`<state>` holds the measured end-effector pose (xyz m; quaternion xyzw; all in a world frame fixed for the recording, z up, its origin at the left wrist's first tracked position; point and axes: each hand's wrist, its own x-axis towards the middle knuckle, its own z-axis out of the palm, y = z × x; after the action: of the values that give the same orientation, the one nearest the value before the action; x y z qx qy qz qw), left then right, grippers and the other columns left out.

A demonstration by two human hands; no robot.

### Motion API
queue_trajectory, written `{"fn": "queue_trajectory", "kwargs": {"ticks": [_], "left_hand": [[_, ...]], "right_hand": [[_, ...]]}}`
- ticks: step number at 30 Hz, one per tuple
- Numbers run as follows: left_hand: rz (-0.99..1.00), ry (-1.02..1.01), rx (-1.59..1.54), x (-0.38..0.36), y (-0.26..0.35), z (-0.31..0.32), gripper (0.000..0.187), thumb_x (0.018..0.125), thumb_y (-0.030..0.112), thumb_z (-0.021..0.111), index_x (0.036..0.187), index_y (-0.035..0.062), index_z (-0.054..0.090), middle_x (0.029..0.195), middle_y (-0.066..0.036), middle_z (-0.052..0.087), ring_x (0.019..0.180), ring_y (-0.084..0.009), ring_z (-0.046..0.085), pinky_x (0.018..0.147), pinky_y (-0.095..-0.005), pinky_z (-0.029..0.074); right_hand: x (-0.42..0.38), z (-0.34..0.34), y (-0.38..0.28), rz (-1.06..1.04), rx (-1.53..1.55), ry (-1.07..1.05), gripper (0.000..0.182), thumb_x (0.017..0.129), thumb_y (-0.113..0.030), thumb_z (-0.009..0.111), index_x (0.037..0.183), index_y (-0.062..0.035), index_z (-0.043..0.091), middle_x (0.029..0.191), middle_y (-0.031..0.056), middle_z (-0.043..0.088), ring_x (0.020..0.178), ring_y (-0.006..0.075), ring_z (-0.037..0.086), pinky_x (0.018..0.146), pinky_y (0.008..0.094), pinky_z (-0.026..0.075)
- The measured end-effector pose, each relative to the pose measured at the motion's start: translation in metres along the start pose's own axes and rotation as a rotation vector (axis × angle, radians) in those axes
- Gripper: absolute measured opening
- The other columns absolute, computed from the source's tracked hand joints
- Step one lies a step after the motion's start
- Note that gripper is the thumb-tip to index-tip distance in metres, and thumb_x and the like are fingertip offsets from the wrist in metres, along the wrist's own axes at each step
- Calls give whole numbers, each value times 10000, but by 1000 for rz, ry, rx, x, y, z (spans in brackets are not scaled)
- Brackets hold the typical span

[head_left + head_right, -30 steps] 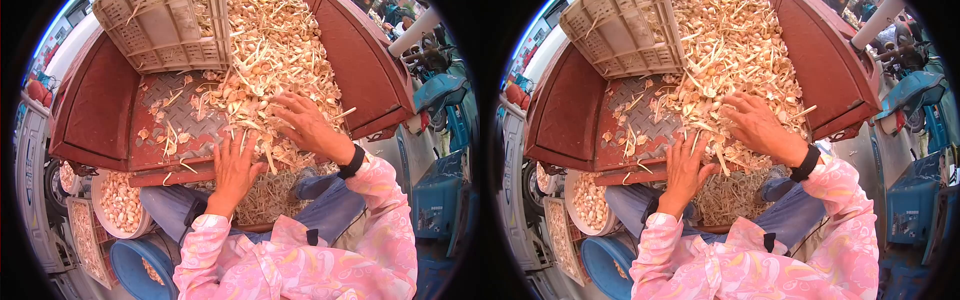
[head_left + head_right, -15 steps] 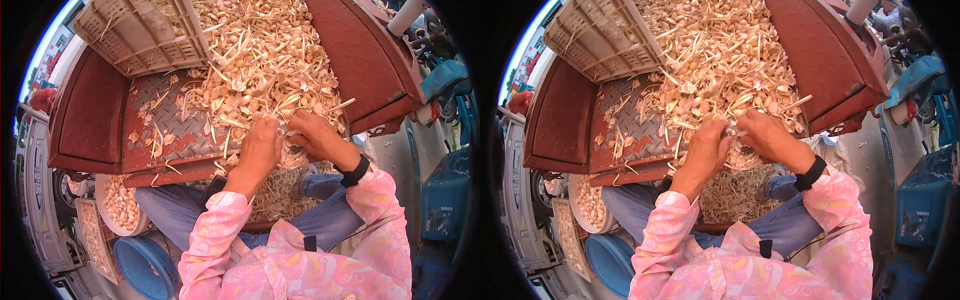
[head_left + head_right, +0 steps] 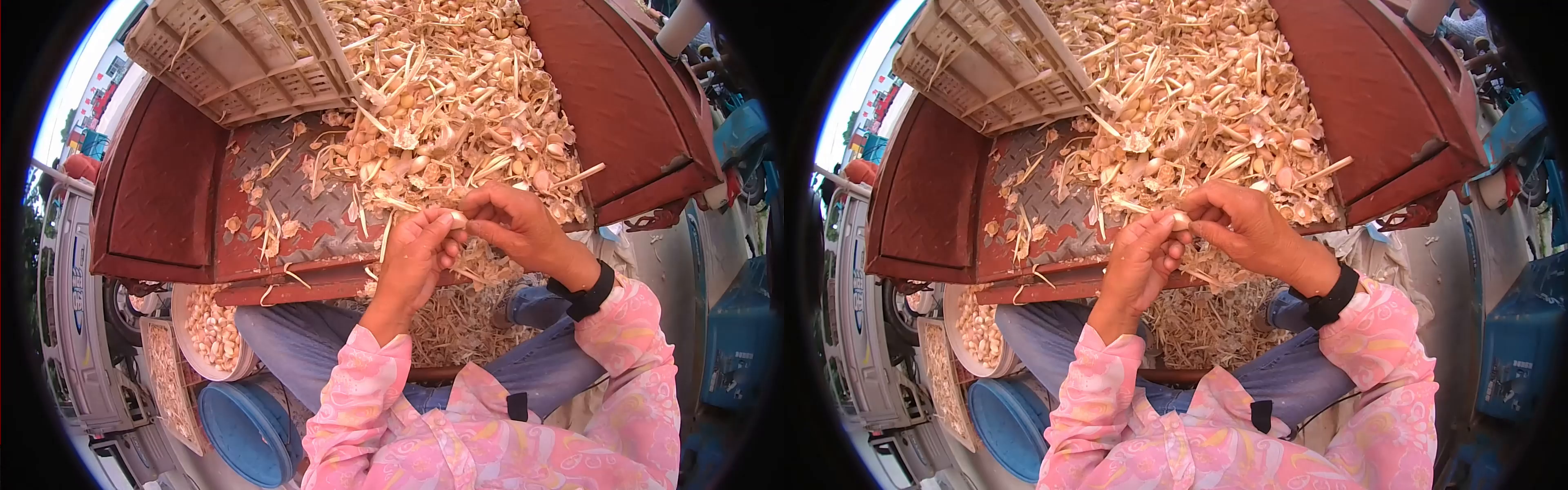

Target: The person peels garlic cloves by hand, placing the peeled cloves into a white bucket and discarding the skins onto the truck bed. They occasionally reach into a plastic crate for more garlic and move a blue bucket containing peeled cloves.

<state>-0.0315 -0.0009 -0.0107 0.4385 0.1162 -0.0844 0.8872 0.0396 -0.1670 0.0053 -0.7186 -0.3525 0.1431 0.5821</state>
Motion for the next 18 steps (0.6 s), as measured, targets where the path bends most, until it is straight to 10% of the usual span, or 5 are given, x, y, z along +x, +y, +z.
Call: {"fn": "queue_trajectory", "kwargs": {"ticks": [12, 18], "left_hand": [[-94, -99, -433, -38, 9, 2, 231, 953, 174, 464, 1087, -2, 531, 851, -93, 589, 642, -86, 504, 541, -169, 424], [-265, -641, -299, -136, 54, 68, 287, 917, 192, 529, 981, -87, 520, 792, -127, 538, 682, -119, 468, 584, -226, 345]], "right_hand": [[15, -8, 19, -179, -631, 58, 173, 800, -81, 603, 969, -45, 585, 800, 130, 588, 756, 311, 597, 642, 398, 458], [13, -17, 17, -38, -759, -27, 195, 798, -94, 626, 987, -65, 587, 862, 115, 545, 786, 319, 578, 685, 384, 463]]}}
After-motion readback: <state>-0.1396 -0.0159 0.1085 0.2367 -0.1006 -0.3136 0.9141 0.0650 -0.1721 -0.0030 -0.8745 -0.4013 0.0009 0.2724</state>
